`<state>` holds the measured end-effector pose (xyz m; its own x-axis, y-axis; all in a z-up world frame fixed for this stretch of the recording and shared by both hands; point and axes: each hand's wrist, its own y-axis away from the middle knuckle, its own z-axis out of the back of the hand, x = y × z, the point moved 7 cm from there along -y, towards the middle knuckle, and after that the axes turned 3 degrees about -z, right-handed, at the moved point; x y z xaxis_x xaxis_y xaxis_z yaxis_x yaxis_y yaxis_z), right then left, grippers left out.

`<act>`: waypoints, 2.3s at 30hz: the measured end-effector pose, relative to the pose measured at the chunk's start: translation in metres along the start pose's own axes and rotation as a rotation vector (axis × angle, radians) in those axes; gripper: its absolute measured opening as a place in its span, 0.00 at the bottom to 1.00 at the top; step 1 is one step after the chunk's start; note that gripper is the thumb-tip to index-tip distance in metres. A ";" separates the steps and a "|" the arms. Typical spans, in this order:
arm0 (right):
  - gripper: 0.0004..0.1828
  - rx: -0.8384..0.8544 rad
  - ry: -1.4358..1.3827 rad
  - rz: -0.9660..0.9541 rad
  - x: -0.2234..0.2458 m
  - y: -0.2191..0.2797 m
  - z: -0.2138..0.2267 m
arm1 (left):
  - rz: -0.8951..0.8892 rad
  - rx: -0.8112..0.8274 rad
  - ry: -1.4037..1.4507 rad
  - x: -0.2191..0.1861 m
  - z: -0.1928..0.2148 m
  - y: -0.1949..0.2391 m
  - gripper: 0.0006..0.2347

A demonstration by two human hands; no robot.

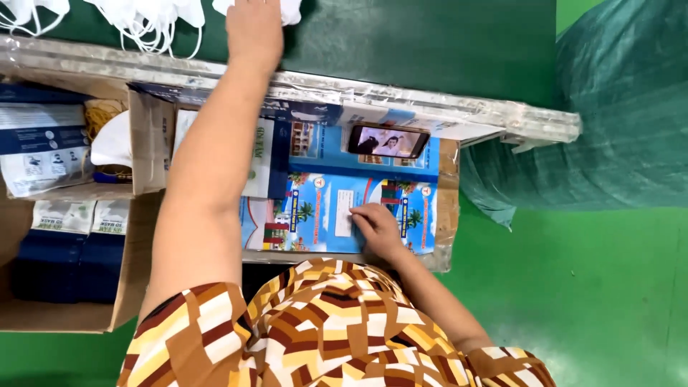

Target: The recorder is putting face masks into plastic bags and organizing them on a workspace.

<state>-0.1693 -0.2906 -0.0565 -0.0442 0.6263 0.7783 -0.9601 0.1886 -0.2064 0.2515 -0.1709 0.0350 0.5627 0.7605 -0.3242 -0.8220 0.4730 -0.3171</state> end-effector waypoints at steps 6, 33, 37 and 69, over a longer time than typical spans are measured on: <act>0.21 0.027 -0.313 -0.153 0.014 -0.059 0.057 | -0.043 0.151 0.875 -0.033 0.053 0.056 0.14; 0.20 0.390 -0.372 -0.478 -0.101 -0.003 -0.012 | -0.088 0.173 0.494 -0.061 0.004 0.258 0.23; 0.15 0.242 -0.264 -0.500 -0.086 -0.014 0.020 | 0.107 0.216 0.113 -0.014 -0.050 0.268 0.18; 0.14 0.400 -0.502 -0.571 0.009 -0.038 -0.036 | -0.075 0.045 1.104 -0.117 0.080 0.225 0.08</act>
<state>-0.1231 -0.2655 -0.0631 0.4488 0.0900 0.8891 -0.8936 0.0333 0.4477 -0.0062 -0.1180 0.0733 0.3618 -0.0745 -0.9293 -0.7727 0.5336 -0.3437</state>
